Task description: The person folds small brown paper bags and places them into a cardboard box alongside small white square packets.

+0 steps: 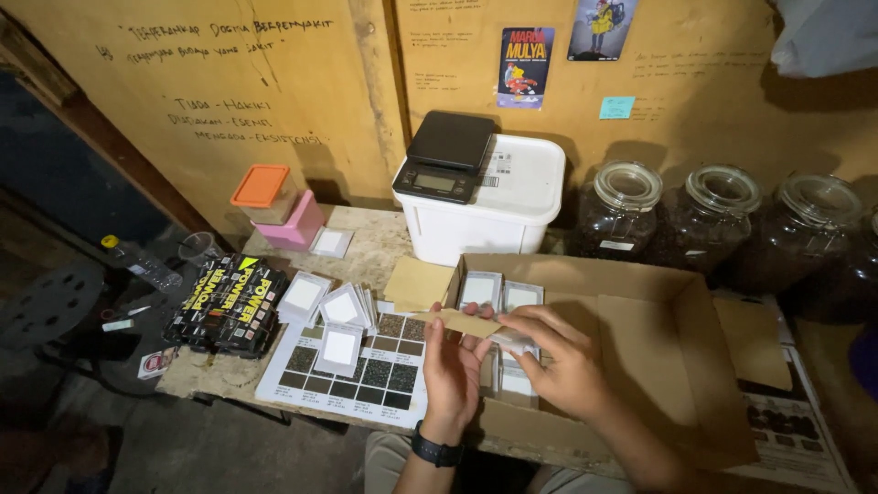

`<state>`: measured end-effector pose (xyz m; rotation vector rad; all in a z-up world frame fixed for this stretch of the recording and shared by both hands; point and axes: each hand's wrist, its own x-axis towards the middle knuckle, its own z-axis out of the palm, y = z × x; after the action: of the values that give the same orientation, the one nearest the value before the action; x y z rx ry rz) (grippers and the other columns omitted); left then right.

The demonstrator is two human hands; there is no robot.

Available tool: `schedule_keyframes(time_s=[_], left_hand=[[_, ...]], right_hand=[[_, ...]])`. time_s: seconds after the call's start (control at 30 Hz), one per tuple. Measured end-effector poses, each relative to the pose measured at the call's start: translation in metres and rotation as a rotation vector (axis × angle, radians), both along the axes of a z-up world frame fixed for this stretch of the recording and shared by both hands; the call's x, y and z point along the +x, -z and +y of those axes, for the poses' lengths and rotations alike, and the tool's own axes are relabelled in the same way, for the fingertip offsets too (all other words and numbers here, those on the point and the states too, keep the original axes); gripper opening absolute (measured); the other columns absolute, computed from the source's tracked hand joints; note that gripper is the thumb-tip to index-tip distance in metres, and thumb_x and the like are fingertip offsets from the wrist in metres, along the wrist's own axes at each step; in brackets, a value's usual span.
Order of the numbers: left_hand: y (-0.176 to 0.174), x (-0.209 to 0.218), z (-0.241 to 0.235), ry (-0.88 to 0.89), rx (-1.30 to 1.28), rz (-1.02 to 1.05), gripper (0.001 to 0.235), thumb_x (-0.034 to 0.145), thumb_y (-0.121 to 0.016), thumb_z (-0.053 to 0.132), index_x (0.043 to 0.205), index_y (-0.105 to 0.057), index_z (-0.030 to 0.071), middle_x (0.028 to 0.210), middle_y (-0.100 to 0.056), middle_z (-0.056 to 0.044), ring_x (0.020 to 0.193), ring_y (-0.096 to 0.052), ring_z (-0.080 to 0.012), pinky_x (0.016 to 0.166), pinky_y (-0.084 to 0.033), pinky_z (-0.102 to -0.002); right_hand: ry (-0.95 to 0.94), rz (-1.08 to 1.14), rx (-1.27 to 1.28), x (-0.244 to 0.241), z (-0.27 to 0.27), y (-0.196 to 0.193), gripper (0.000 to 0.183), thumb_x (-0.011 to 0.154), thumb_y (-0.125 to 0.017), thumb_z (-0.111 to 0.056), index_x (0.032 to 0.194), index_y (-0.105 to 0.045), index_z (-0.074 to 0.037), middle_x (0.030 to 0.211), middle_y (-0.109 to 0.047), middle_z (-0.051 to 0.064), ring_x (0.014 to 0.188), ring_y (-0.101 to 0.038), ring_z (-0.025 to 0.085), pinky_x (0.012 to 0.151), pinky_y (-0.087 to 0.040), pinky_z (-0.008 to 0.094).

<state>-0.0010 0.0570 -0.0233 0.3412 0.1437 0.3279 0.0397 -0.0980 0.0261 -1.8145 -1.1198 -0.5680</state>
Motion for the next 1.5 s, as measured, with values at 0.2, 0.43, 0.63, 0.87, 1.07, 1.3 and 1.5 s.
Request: schedule_keyframes(time_s=[0.2, 0.43, 0.63, 0.87, 1.07, 1.3, 1.5], left_hand=[[0.003, 0.000, 0.002, -0.025, -0.020, -0.006, 0.036, 0.096, -0.061, 0.029, 0.126, -0.053, 0.012, 0.118, -0.068, -0.029, 0.111, -0.067, -0.0446, 0.098, -0.056, -0.057], [0.004, -0.002, 0.000, 0.049, 0.127, -0.097, 0.039, 0.100, -0.057, 0.030, 0.133, -0.050, 0.011, 0.121, -0.067, -0.026, 0.113, -0.067, -0.0416, 0.095, -0.058, -0.052], [0.006, -0.003, 0.001, 0.072, 0.165, -0.131, 0.038, 0.101, -0.058, 0.032, 0.128, -0.055, 0.006, 0.120, -0.067, -0.024, 0.111, -0.067, -0.0379, 0.093, -0.059, -0.046], [0.003, -0.004, 0.003, 0.239, 0.151, -0.036, 0.047, 0.100, -0.055, 0.033, 0.140, -0.044, 0.011, 0.120, -0.066, -0.022, 0.095, -0.070, -0.0304, 0.053, -0.057, -0.029], [-0.010, -0.004, 0.003, 0.247, 0.207, -0.137, 0.031, 0.103, -0.054, 0.028, 0.125, -0.052, 0.005, 0.114, -0.070, -0.022, 0.096, -0.070, -0.0290, 0.076, -0.063, -0.036], [-0.006, -0.005, 0.002, 0.362, 0.217, 0.010, 0.031, 0.096, -0.060, 0.033, 0.119, -0.054, 0.013, 0.128, -0.069, -0.026, 0.110, -0.071, -0.0336, 0.092, -0.061, -0.049], [-0.002, -0.003, -0.004, 0.416, 0.408, 0.009, 0.036, 0.095, -0.062, 0.030, 0.119, -0.059, 0.003, 0.132, -0.065, -0.019, 0.128, -0.062, -0.0330, 0.105, -0.058, -0.052]], right_hand=[[0.094, -0.070, 0.075, -0.005, -0.001, 0.000, 0.009, 0.087, -0.074, -0.006, 0.095, -0.071, -0.001, 0.093, -0.075, 0.010, 0.087, -0.073, 0.021, 0.083, -0.062, 0.030], [0.066, -0.025, 0.115, -0.008, 0.000, 0.015, 0.014, 0.087, -0.075, -0.005, 0.100, -0.076, 0.002, 0.106, -0.070, 0.015, 0.097, -0.069, 0.028, 0.088, -0.063, 0.036], [0.221, -0.088, -0.071, -0.016, -0.002, 0.030, 0.029, 0.084, -0.079, -0.028, 0.107, -0.078, -0.010, 0.133, -0.066, 0.009, 0.122, -0.062, 0.030, 0.116, -0.040, 0.056], [0.090, 0.184, -0.202, -0.020, 0.003, 0.040, 0.054, 0.094, -0.066, -0.040, 0.140, -0.062, -0.010, 0.162, -0.038, 0.018, 0.151, -0.033, 0.037, 0.124, -0.024, 0.058], [0.123, 0.095, -0.183, -0.023, 0.002, 0.022, 0.037, 0.097, -0.064, -0.025, 0.127, -0.067, -0.004, 0.153, -0.049, 0.019, 0.136, -0.054, 0.035, 0.108, -0.050, 0.047], [0.241, -0.025, 0.162, -0.025, -0.003, 0.024, 0.010, 0.090, -0.067, 0.000, 0.093, -0.075, 0.004, 0.108, -0.077, 0.017, 0.095, -0.078, 0.026, 0.085, -0.067, 0.032], [0.410, 0.066, 0.238, -0.027, -0.026, 0.037, 0.017, 0.085, -0.074, 0.001, 0.102, -0.072, 0.003, 0.108, -0.077, 0.016, 0.102, -0.076, 0.025, 0.092, -0.066, 0.030]])
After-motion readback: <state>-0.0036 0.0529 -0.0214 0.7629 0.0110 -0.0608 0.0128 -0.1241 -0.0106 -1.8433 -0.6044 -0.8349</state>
